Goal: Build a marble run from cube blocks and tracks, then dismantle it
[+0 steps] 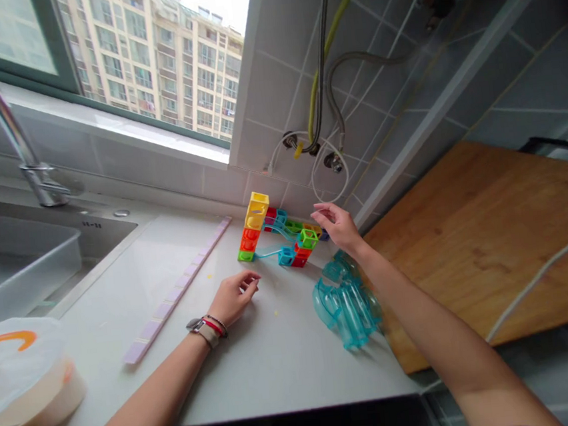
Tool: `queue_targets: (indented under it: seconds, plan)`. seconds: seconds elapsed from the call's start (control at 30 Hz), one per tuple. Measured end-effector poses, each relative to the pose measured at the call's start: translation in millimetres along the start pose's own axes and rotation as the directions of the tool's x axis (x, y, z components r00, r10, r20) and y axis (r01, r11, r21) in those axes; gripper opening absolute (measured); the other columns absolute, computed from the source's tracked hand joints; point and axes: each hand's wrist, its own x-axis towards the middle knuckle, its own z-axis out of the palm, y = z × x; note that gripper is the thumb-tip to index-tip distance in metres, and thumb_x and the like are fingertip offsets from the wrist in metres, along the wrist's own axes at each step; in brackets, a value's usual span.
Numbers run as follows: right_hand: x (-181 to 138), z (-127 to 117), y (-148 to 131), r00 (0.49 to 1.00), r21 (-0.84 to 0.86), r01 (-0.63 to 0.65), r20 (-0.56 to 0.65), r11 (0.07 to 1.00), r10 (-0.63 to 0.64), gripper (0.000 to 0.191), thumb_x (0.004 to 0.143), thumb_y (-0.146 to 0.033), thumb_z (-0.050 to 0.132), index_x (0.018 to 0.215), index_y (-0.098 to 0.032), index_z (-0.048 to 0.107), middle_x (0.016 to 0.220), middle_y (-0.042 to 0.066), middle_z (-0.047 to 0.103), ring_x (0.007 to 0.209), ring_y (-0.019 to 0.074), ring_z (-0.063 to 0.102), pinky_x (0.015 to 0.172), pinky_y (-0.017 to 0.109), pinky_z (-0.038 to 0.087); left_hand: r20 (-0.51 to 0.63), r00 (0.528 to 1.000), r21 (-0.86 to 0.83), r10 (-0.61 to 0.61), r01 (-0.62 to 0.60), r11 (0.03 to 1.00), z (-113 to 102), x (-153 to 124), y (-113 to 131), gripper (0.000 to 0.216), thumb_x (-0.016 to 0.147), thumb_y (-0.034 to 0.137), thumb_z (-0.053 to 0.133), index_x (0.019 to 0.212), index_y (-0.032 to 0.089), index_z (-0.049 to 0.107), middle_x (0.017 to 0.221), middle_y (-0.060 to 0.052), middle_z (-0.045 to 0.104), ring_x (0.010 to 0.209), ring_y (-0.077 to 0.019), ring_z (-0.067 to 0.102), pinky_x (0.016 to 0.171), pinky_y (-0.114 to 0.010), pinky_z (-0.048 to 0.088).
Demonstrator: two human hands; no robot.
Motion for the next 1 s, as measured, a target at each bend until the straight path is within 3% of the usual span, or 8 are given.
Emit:
queue_targets:
  seconds: [0.1, 0.2, 0.33, 0.43, 0.6, 0.73, 0.83, 1.0]
  plan:
    - [-37.9, -38.0, 19.5, 0.982, -0.201, -0.155, 0.079, 0.967, 0.174, 0.048, 0.099, -0.055, 0.048, 0.124, -0.017, 0.065, 0.114, 0.012, 0.076, 0.101, 0.0219, 0.073, 0.082, 0.031, 0.059, 0.009, 1.0, 0.004, 0.003, -0.003, 1.0, -0.1, -0.3, -0.4, 0.029, 0.094, 0.042, 0.057, 0.104, 0.019, 0.072, 0.079, -0.005, 0.076, 0.071, -0.019, 0.071, 0.063, -0.029, 0.054]
    - [-64.0, -61.2, 38.5, 0.932, -0.357, -0.255, 0.157, 0.899, 0.327, 0.039, 0.097, -0.048, 0.054, 0.105, -0.015, 0.072, 0.096, 0.011, 0.079, 0.085, 0.0214, 0.075, 0.073, 0.028, 0.058, 0.024, 1.0, 0.032, 0.009, -0.01, 0.999, 0.3, -1.1, -2.0, 0.032, 0.095, 0.045, 0.057, 0.106, 0.019, 0.072, 0.078, -0.005, 0.076, 0.069, -0.0188, 0.071, 0.061, -0.029, 0.054]
    - [-77.9, -71.1, 51.4, 0.8, -0.602, -0.31, 0.253, 0.736, 0.544, 0.031, 0.081, -0.04, 0.079, 0.063, -0.016, 0.071, 0.059, 0.008, 0.071, 0.064, 0.0233, 0.071, 0.065, 0.029, 0.054, 0.015, 1.0, 0.054, 0.002, -0.003, 0.999, -0.2, -1.5, -3.5, 0.034, 0.095, 0.047, 0.057, 0.106, 0.019, 0.072, 0.079, -0.004, 0.076, 0.07, -0.0186, 0.072, 0.063, -0.028, 0.055]
    - [-88.9, -69.2, 43.1, 0.733, -0.722, -0.276, 0.268, 0.635, 0.625, 0.038, 0.077, -0.04, 0.083, 0.052, -0.017, 0.066, 0.055, 0.009, 0.069, 0.066, 0.0258, 0.072, 0.066, 0.03, 0.052, 0.001, 1.0, 0.073, 0.001, -0.001, 0.997, -1.1, -1.3, -3.3, 0.035, 0.095, 0.049, 0.058, 0.105, 0.019, 0.072, 0.08, -0.005, 0.077, 0.069, -0.0183, 0.072, 0.062, -0.027, 0.056]
    - [-135.5, -55.7, 10.0, 0.735, -0.813, -0.211, 0.233, 0.542, 0.637, 0.04, 0.083, -0.056, 0.074, 0.073, -0.017, 0.076, 0.089, 0.018, 0.08, 0.092, 0.0338, 0.076, 0.074, 0.034, 0.052, 0.016, 0.999, 0.108, 0.032, -0.034, 0.994, -0.6, -1.9, -3.4, 0.033, 0.094, 0.048, 0.058, 0.103, 0.019, 0.071, 0.078, -0.003, 0.076, 0.067, -0.0176, 0.072, 0.061, -0.025, 0.056]
    - [-173.6, -40.6, -0.6, 0.738, -0.839, -0.212, 0.199, 0.502, 0.645, 0.045, 0.081, -0.057, 0.075, 0.099, -0.017, 0.078, 0.107, 0.021, 0.079, 0.102, 0.0374, 0.075, 0.079, 0.037, 0.054, 0.059, 0.994, 0.179, 0.094, -0.103, 0.978, 0.9, -2.5, -3.6, 0.028, 0.096, 0.043, 0.056, 0.104, 0.021, 0.07, 0.078, -0.003, 0.075, 0.064, -0.0161, 0.07, 0.063, -0.026, 0.057]
    - [-186.4, -34.6, 3.1, 0.746, -0.834, -0.235, 0.175, 0.499, 0.642, 0.053, 0.077, -0.054, 0.077, 0.114, -0.016, 0.073, 0.112, 0.021, 0.078, 0.106, 0.0381, 0.074, 0.083, 0.038, 0.054, 0.059, 0.989, 0.239, 0.133, -0.144, 0.96, 2.3, -3.9, 1.5, 0.025, 0.095, 0.039, 0.056, 0.103, 0.021, 0.07, 0.079, -0.003, 0.073, 0.063, -0.0156, 0.068, 0.062, -0.027, 0.057]
    - [-194.7, -31.6, 8.8, 0.773, -0.81, -0.288, 0.118, 0.51, 0.624, 0.047, 0.082, -0.044, 0.071, 0.118, -0.015, 0.069, 0.112, 0.022, 0.077, 0.105, 0.0379, 0.075, 0.084, 0.04, 0.054, 0.043, 0.982, 0.304, 0.183, -0.187, 0.934, 14.3, -15.5, 31.7, 0.018, 0.095, 0.03, 0.055, 0.103, 0.021, 0.069, 0.086, -0.005, 0.076, 0.074, -0.0175, 0.071, 0.066, -0.028, 0.057]
